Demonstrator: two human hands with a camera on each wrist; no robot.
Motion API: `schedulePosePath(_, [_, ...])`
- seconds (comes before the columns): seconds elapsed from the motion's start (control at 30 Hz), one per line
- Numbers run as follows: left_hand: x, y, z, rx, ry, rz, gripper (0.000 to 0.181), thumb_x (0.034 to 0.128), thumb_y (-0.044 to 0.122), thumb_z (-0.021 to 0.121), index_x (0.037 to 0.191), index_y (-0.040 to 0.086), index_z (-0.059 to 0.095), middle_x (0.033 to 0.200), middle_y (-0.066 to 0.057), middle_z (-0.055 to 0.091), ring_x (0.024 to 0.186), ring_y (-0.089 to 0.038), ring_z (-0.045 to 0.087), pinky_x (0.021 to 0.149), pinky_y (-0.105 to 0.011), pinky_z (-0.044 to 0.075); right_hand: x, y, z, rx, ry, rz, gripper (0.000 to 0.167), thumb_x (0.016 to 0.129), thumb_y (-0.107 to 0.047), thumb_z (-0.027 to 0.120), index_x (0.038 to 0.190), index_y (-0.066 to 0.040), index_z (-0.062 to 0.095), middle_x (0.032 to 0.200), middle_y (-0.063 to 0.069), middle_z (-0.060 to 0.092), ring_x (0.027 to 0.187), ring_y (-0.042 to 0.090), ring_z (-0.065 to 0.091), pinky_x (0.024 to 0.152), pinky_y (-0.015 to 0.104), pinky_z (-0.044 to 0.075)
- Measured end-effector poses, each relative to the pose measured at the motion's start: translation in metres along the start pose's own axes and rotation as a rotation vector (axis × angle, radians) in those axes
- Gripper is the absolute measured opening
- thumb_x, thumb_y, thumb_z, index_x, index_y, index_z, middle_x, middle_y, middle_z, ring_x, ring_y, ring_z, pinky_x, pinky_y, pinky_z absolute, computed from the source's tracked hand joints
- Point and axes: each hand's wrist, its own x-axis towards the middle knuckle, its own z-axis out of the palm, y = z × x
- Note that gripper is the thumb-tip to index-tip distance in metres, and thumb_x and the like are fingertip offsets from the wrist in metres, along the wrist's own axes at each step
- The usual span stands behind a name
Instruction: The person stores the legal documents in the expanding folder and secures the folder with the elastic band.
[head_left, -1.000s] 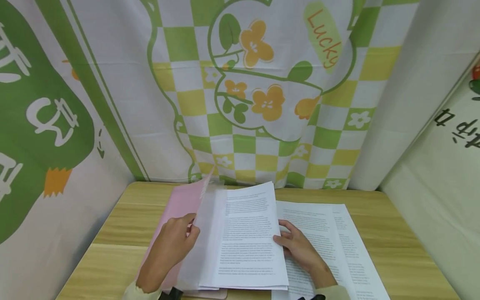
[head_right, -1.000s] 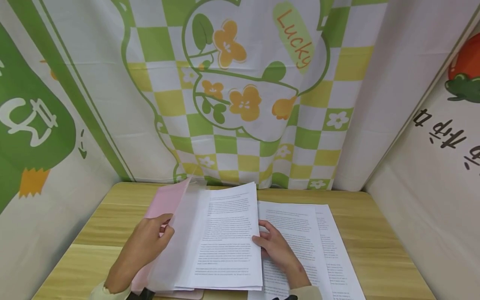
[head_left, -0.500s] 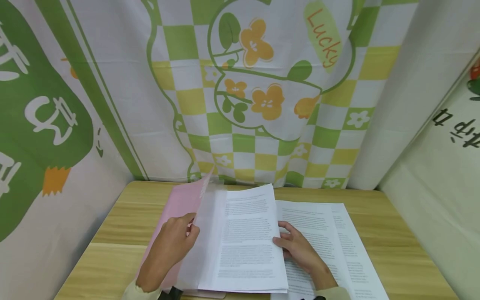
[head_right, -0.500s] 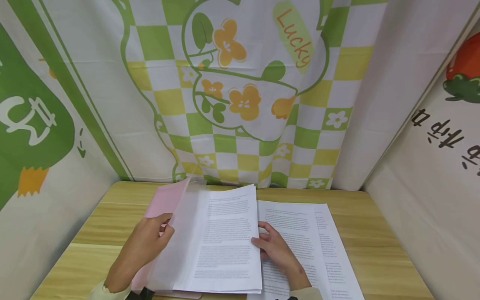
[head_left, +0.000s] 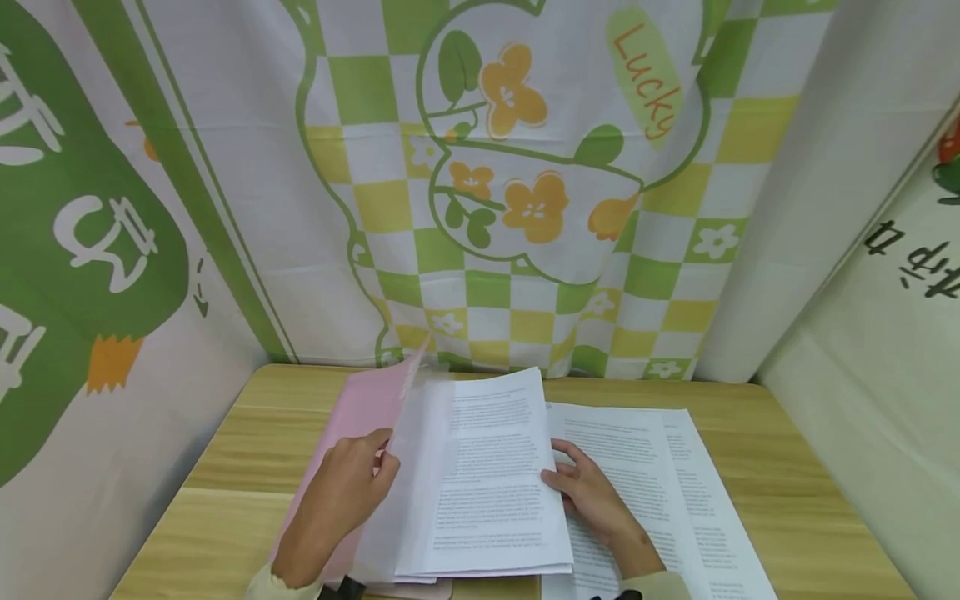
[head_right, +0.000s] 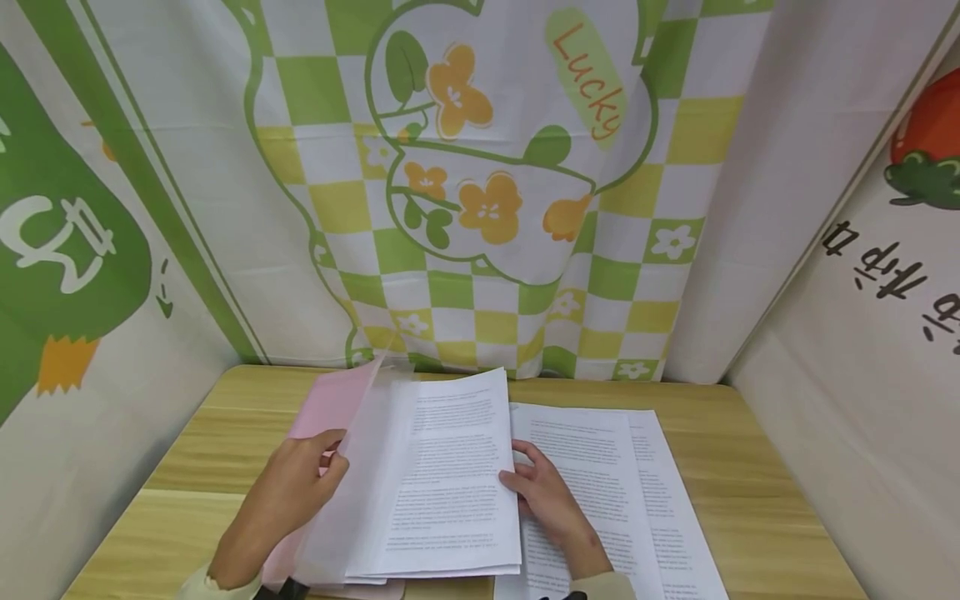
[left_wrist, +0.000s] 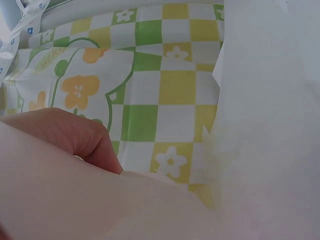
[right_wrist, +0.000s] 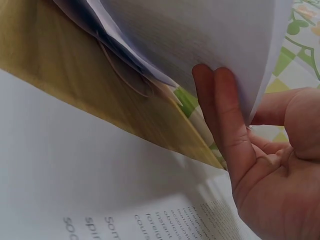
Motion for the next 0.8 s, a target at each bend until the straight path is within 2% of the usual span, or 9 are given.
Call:
schedulePosePath(0.3, [0.001, 0.002, 0.0, -0.006, 0.01, 0.007, 0.008, 0.0839, -0.001, 0.062, 0.084, 0.006, 0.066, 0.07, 0.001, 0.063, 0.062, -0.009, 0.056, 0.057, -0.032, 0.048, 0.001, -0.002, 0.003, 0.016, 0.004, 0.007, 0.063, 0.1, -0.011, 0.063, 0.154, -0.001, 0.032, 0.122, 0.021, 0.067, 0.093, 0.032, 0.072, 0.07, 0.037, 0.059])
schedulePosePath(0.8, [0.0, 0.002, 0.001, -0.004, -0.004, -0.01, 0.013, 0.0854, -0.001, 0.062, 0.095, 0.001, 0.071, 0.077, -0.004, 0.069, 0.066, -0.011, 0.062, 0.059, -0.033, 0.051, 0.003, 0.003, 0.023, -0.026, -0.003, -0.006, 0.063, 0.101, -0.012, 0.061, 0.155, -0.001, 0.03, 0.119, 0.02, 0.068, 0.089, 0.03, 0.072, 0.067, 0.037, 0.058])
